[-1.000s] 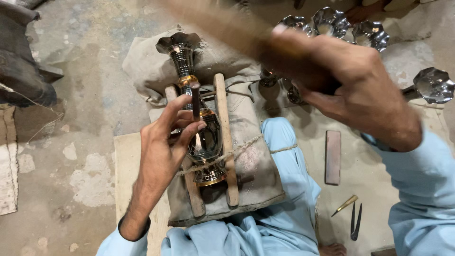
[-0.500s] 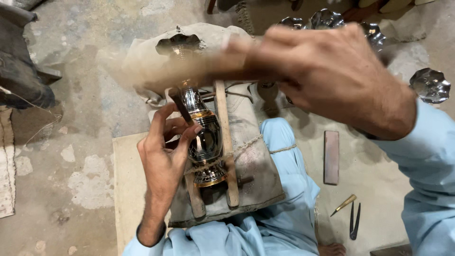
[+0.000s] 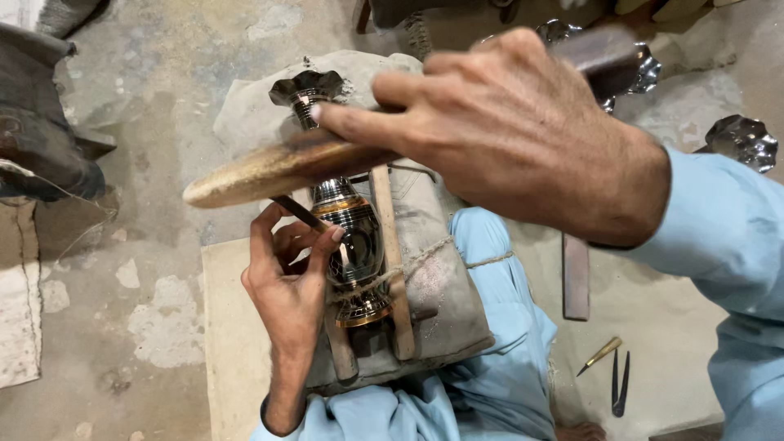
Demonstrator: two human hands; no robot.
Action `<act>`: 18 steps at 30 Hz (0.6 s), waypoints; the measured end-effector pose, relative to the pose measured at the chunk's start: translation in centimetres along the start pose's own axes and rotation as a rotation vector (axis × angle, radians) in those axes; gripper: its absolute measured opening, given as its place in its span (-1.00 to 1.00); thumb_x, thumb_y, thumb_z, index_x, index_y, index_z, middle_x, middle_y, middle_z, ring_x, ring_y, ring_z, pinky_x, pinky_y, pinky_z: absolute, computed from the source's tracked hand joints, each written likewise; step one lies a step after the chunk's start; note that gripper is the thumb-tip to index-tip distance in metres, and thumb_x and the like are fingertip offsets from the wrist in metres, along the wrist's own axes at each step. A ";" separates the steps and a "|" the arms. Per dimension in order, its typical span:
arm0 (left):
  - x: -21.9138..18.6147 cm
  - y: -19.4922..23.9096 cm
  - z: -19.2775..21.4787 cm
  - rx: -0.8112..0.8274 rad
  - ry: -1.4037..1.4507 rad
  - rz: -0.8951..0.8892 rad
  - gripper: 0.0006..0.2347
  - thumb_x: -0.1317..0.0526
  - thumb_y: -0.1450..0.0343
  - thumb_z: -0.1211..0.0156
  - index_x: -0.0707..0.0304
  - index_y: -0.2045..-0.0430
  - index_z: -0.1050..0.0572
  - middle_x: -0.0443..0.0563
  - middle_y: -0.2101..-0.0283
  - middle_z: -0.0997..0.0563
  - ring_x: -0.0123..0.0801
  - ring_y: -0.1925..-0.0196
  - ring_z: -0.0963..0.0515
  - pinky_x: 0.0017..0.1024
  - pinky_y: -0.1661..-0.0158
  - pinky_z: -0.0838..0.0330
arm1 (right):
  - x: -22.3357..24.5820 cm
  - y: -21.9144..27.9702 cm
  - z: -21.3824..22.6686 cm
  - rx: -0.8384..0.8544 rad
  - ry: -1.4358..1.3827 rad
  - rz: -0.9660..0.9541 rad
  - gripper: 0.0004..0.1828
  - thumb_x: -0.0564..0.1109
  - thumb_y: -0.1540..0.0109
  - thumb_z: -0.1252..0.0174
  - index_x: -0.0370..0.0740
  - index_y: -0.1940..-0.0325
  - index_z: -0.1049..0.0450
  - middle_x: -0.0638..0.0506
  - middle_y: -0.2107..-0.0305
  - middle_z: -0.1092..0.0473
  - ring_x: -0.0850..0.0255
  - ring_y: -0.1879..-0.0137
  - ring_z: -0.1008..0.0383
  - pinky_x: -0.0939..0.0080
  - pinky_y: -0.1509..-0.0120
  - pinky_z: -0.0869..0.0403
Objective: The person sits on the floor and uses a hammer and chisel to engrave a decorative pattern onto a silver-colored metal vase held in a wooden cradle. The person repeatedly strikes the chisel to create a floral design on the vase's surface.
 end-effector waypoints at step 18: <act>0.0 0.1 -0.3 0.014 -0.023 -0.038 -0.61 0.36 -0.43 -0.40 0.37 -0.07 -0.35 0.14 0.23 -0.75 -0.39 0.17 -0.76 -0.56 0.24 -0.62 | -1.8 1.9 0.1 -0.017 -0.036 -0.065 -0.35 -0.25 -0.33 -0.11 0.19 -0.49 -0.36 0.15 0.36 -0.46 0.30 0.54 -0.38 0.23 0.59 -0.31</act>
Point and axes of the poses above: each hand's wrist, its own y-axis away from the middle knuckle, its own z-axis out of the back of the hand, x = y × z, the point moved 6 cm from there along -y, towards the middle knuckle
